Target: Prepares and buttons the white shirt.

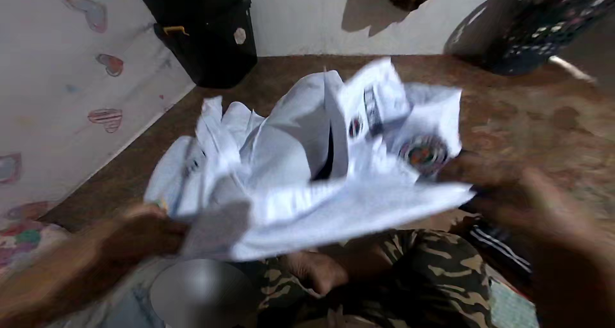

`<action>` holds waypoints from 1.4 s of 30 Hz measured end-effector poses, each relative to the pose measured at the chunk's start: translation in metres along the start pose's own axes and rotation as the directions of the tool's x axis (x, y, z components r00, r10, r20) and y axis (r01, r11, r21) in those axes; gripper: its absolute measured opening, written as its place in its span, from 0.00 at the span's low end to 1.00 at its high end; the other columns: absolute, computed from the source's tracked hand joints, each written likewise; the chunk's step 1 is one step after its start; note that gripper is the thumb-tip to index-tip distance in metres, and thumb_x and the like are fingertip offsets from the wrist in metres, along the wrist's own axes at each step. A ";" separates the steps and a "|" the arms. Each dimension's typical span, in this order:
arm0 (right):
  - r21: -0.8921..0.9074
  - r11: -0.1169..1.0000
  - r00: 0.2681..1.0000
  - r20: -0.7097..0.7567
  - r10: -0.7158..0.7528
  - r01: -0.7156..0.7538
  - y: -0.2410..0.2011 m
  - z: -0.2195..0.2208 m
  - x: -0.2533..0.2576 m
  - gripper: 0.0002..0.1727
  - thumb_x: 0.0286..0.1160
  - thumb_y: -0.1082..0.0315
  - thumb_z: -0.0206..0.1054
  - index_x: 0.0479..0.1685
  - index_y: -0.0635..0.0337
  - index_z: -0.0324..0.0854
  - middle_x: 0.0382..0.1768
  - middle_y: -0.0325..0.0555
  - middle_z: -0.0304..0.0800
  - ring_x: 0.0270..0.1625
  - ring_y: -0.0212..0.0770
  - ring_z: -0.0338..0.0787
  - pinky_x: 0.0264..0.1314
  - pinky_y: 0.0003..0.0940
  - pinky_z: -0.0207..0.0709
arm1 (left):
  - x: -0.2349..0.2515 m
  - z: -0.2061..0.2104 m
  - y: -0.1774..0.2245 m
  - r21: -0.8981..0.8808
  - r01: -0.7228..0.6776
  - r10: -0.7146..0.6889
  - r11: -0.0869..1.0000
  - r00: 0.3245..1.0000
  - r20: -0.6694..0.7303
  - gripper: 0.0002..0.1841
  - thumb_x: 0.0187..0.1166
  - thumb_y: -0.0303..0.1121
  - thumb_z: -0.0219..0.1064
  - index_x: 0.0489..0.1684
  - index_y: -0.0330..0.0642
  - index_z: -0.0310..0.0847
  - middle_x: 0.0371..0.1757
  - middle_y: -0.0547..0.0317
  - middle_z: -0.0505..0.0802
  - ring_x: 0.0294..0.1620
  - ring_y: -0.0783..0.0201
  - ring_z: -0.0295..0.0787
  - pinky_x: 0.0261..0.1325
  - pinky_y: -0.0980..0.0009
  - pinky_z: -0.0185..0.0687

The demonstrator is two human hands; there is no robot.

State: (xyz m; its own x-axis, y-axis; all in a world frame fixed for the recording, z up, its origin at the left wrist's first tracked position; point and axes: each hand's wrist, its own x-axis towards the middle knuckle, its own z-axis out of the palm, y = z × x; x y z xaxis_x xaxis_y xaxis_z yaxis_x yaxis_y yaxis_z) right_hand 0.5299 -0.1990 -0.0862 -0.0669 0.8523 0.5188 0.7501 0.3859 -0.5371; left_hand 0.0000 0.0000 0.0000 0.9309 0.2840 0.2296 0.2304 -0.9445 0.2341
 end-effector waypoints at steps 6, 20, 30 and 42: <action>-0.057 0.956 0.919 0.263 0.294 -0.289 0.028 0.138 -0.136 0.09 0.50 0.85 0.74 0.27 0.64 0.93 0.41 0.56 0.94 0.49 0.61 0.91 0.54 0.63 0.84 | -0.090 0.182 0.019 -0.218 0.224 -0.133 0.950 0.920 0.369 0.13 0.71 0.18 0.70 0.49 0.36 0.95 0.59 0.47 0.96 0.68 0.38 0.88 0.72 0.37 0.77; -0.047 0.725 0.580 0.566 0.587 -0.688 0.016 0.203 -0.009 0.28 0.86 0.46 0.62 0.65 0.63 0.84 0.44 0.58 0.92 0.47 0.55 0.91 0.57 0.59 0.81 | 0.018 0.204 0.044 -0.169 0.732 -0.714 0.659 0.681 0.164 0.25 0.92 0.46 0.49 0.65 0.35 0.85 0.54 0.41 0.93 0.50 0.47 0.94 0.58 0.45 0.87; -0.123 0.657 0.449 0.636 0.628 -0.744 0.014 0.295 -0.025 0.45 0.65 0.72 0.74 0.90 0.56 0.60 0.60 0.67 0.87 0.61 0.67 0.88 0.65 0.67 0.78 | 0.049 0.242 0.069 -0.012 0.856 -0.734 0.517 0.450 0.509 0.34 0.82 0.31 0.64 0.91 0.49 0.60 0.73 0.43 0.84 0.64 0.46 0.88 0.67 0.47 0.83; 0.317 0.544 0.629 0.392 0.671 -0.777 0.000 0.243 -0.023 0.40 0.68 0.80 0.67 0.87 0.64 0.62 0.57 0.56 0.87 0.48 0.43 0.89 0.52 0.38 0.84 | -0.002 0.249 0.082 -0.308 0.747 -0.679 0.589 0.664 0.312 0.35 0.79 0.53 0.68 0.80 0.38 0.75 0.79 0.38 0.80 0.78 0.42 0.79 0.78 0.46 0.75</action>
State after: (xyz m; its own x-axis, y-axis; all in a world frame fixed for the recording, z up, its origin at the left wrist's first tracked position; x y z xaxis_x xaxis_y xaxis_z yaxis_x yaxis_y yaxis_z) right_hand 0.3719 -0.1327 -0.2597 0.2029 0.9338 -0.2949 0.2514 -0.3407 -0.9059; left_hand 0.0878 -0.1193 -0.2169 0.5502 0.7790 -0.3008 0.7438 -0.2935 0.6005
